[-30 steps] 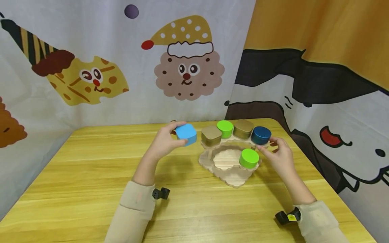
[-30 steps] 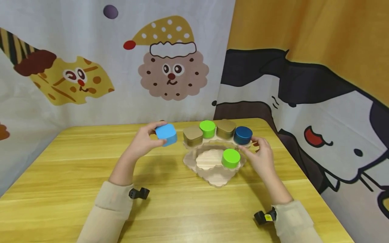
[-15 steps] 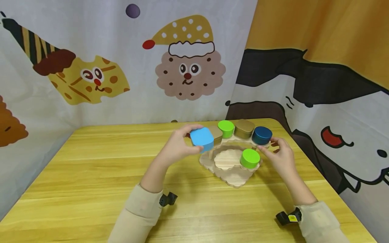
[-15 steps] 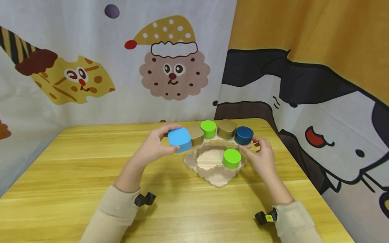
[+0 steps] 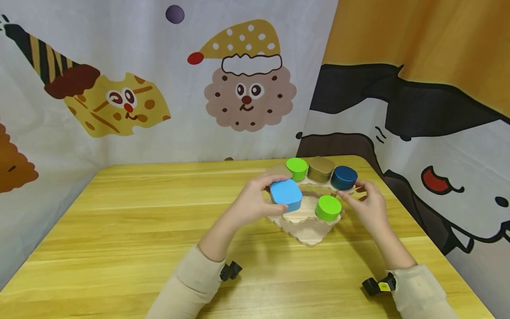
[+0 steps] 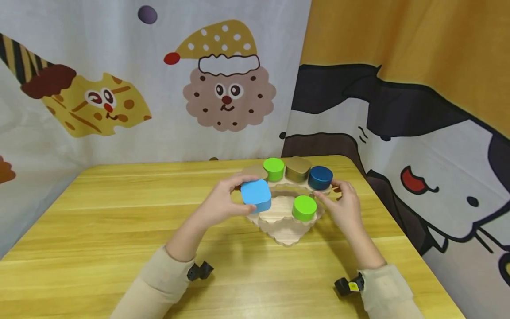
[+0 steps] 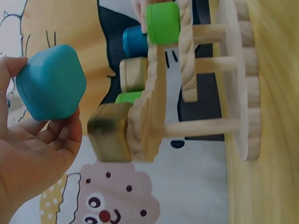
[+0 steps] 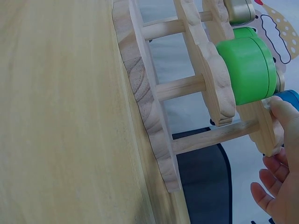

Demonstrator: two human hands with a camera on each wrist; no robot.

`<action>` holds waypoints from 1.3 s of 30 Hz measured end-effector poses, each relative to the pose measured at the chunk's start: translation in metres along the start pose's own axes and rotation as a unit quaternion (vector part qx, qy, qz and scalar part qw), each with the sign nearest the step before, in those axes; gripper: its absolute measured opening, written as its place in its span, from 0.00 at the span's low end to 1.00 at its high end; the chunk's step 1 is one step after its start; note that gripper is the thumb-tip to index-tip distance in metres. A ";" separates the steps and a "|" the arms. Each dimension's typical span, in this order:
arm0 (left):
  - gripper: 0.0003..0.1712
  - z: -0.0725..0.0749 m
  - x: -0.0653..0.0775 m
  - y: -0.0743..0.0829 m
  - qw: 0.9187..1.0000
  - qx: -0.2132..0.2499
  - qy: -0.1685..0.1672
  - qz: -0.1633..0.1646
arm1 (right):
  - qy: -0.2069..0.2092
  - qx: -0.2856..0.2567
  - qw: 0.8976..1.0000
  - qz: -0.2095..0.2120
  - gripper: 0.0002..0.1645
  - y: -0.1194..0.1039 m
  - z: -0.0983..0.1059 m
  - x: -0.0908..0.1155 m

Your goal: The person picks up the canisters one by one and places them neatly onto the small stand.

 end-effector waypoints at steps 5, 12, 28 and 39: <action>0.34 -0.013 -0.001 -0.001 1.000 -0.002 -0.013 0.005 | -0.001 0.002 1.000 -0.003 0.35 0.000 0.000 0.000; 0.37 -0.029 -0.002 -0.004 1.000 -0.004 -0.014 0.021 | -0.001 0.001 1.000 0.000 0.35 0.001 0.000 0.000; 0.40 -0.054 -0.009 -0.024 0.999 0.004 -0.025 0.034 | -0.001 -0.002 1.000 0.000 0.35 0.001 -0.001 0.001; 0.39 -0.059 -0.010 -0.029 0.999 -0.024 -0.037 0.028 | -0.001 -0.004 1.000 -0.002 0.36 0.001 -0.001 0.000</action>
Point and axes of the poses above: each hand's wrist, its own x-axis away from the middle knuckle, its own z-axis out of the back of the hand, y = z × x, the point moved 1 cm from there along -x, towards the middle knuckle, and after that the axes turned 11 degrees about z, right-handed, at the moved point
